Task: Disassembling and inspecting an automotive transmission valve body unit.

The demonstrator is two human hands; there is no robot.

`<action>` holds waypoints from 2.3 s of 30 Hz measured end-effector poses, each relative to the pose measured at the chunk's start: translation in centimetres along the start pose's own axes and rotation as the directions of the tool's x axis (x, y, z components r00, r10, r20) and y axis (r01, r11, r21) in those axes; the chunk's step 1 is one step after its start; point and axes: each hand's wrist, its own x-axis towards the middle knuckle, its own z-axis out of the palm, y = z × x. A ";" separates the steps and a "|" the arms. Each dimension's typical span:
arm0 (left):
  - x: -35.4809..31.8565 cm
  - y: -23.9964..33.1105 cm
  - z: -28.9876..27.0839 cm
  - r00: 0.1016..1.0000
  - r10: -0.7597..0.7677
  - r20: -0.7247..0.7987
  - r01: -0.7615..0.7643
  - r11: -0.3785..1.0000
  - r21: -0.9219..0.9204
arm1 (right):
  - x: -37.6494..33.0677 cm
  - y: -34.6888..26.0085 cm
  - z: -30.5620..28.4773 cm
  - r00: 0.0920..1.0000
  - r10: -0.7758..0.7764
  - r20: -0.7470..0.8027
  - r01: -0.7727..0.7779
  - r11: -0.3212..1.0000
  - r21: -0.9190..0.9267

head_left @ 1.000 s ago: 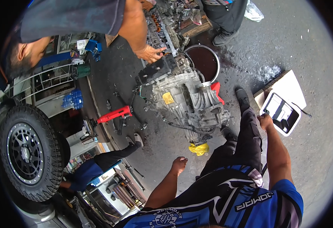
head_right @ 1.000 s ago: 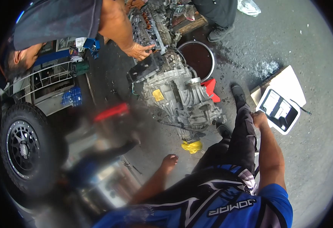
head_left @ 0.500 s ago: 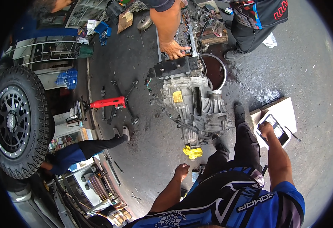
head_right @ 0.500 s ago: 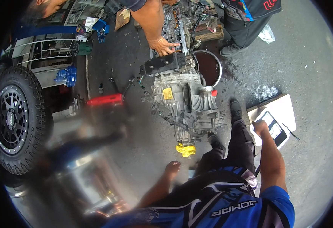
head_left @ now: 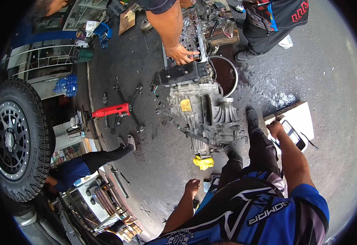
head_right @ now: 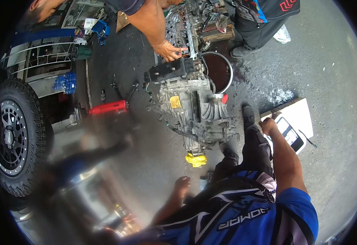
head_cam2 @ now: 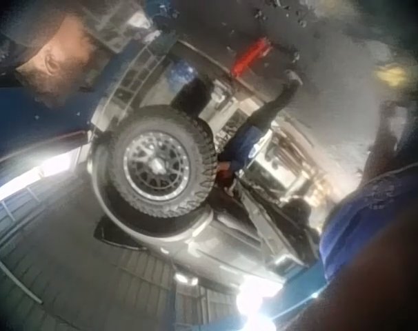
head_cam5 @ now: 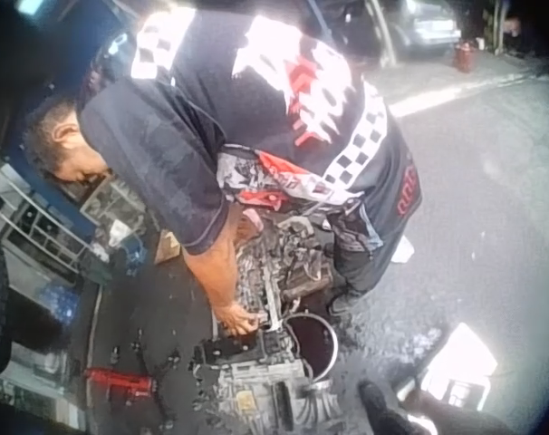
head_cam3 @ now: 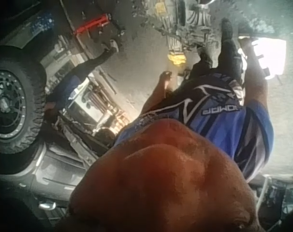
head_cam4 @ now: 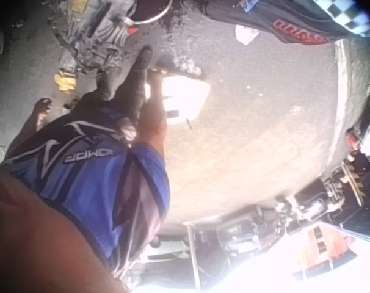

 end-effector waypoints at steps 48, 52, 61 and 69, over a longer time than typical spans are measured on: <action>-0.8 4.3 0.0 0.998 0.054 -0.019 -0.056 0.974 -0.220 | 7.4 -9.5 -10.1 0.994 0.109 -0.025 -0.093 0.927 0.362; -1.8 5.8 0.8 0.999 0.017 -0.037 -0.022 0.989 -0.149 | 6.5 -9.1 -10.3 0.996 0.090 -0.014 -0.083 0.964 0.252; -1.2 5.0 1.7 0.999 0.022 -0.030 -0.030 0.960 -0.279 | 7.1 -5.5 -6.8 0.998 0.051 0.046 -0.054 0.996 0.066; -1.8 5.1 1.6 1.000 0.015 -0.017 -0.020 0.952 -0.307 | 8.6 -4.1 -4.9 0.997 -0.073 0.014 0.074 0.994 -0.075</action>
